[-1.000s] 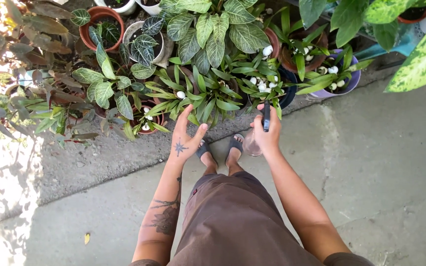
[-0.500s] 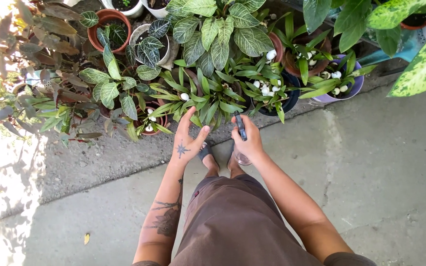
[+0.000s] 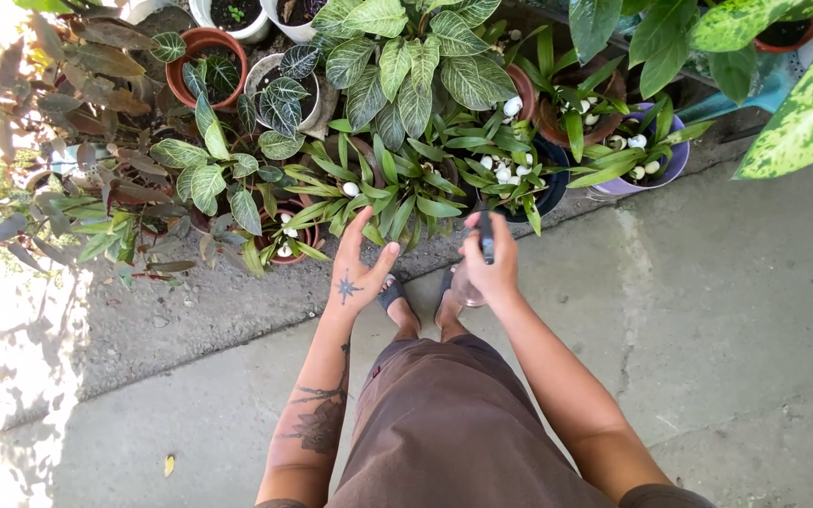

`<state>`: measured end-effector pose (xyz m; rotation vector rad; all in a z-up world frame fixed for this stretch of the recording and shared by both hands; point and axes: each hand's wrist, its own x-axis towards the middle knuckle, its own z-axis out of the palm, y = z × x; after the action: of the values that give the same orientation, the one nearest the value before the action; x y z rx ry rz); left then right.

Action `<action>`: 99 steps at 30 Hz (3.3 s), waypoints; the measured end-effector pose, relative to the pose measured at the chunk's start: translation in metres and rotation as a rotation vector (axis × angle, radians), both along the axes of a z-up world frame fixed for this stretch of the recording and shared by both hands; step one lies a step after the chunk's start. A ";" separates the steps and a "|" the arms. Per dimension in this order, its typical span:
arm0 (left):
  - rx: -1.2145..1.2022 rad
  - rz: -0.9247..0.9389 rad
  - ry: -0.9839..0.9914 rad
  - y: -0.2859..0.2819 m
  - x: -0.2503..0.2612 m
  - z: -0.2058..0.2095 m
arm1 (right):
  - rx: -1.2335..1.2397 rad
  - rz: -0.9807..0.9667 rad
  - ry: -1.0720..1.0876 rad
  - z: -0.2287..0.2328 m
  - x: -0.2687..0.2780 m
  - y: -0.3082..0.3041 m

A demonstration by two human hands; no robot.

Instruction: Misting various potted plants in a garden using a spray bottle.

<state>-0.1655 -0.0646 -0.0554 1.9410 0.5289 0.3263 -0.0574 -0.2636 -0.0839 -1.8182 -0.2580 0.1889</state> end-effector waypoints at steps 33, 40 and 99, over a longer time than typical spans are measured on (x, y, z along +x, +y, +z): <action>-0.009 -0.007 -0.011 -0.003 -0.003 0.000 | -0.119 0.023 -0.017 0.011 -0.012 0.000; -0.058 -0.160 0.026 -0.014 0.005 0.001 | -0.153 -0.102 0.129 -0.004 -0.025 -0.030; -0.036 -0.431 0.179 -0.163 0.036 -0.002 | -0.238 -0.417 0.335 -0.024 -0.028 -0.183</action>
<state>-0.1297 -0.2274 -0.0572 1.9995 0.2162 -0.1315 -0.0859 -0.4463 -0.1076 -1.9949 0.3930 0.2321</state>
